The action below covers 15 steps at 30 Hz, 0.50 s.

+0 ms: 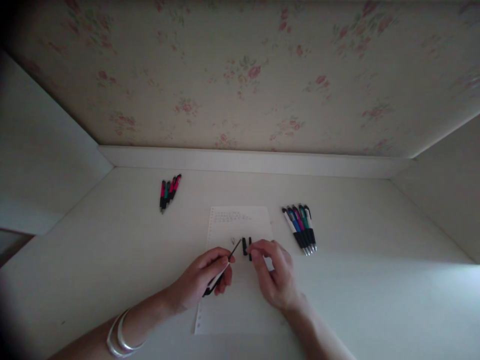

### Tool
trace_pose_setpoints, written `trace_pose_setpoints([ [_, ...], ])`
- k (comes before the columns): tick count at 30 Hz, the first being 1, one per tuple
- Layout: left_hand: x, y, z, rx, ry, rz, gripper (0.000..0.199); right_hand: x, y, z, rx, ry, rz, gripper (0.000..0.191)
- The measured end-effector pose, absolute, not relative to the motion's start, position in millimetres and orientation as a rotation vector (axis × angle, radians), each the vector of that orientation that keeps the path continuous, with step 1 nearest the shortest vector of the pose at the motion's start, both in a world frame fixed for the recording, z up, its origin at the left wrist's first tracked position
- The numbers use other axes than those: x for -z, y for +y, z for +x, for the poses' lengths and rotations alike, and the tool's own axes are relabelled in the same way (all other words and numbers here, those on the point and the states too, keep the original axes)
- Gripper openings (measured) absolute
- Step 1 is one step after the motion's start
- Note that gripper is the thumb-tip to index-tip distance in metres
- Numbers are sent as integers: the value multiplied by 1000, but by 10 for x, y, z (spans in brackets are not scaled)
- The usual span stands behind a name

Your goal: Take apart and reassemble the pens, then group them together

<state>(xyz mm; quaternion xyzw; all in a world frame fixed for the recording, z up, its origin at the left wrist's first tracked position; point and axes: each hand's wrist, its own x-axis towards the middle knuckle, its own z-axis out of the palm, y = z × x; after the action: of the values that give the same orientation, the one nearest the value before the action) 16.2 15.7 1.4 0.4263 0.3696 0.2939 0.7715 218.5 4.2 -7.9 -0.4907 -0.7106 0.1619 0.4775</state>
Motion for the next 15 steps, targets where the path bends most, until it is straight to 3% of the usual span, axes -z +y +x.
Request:
trace_pose_setpoints([
  [3, -15, 162, 169, -643, 812, 951, 37, 44, 45, 2150, -411, -1951, -1002, 38],
  [6, -10, 163, 179, -641, 826, 958, 36, 66, 76, 2131, -406, -2055, -974, 47],
  [10, -2, 158, 183, -633, 838, 976, 32, 130, 69, 2145, -460, -1942, -1039, 45],
  [15, 9, 148, 167, -630, 833, 941, 33, 128, 58, 2199, -468, -1615, -1288, 28],
])
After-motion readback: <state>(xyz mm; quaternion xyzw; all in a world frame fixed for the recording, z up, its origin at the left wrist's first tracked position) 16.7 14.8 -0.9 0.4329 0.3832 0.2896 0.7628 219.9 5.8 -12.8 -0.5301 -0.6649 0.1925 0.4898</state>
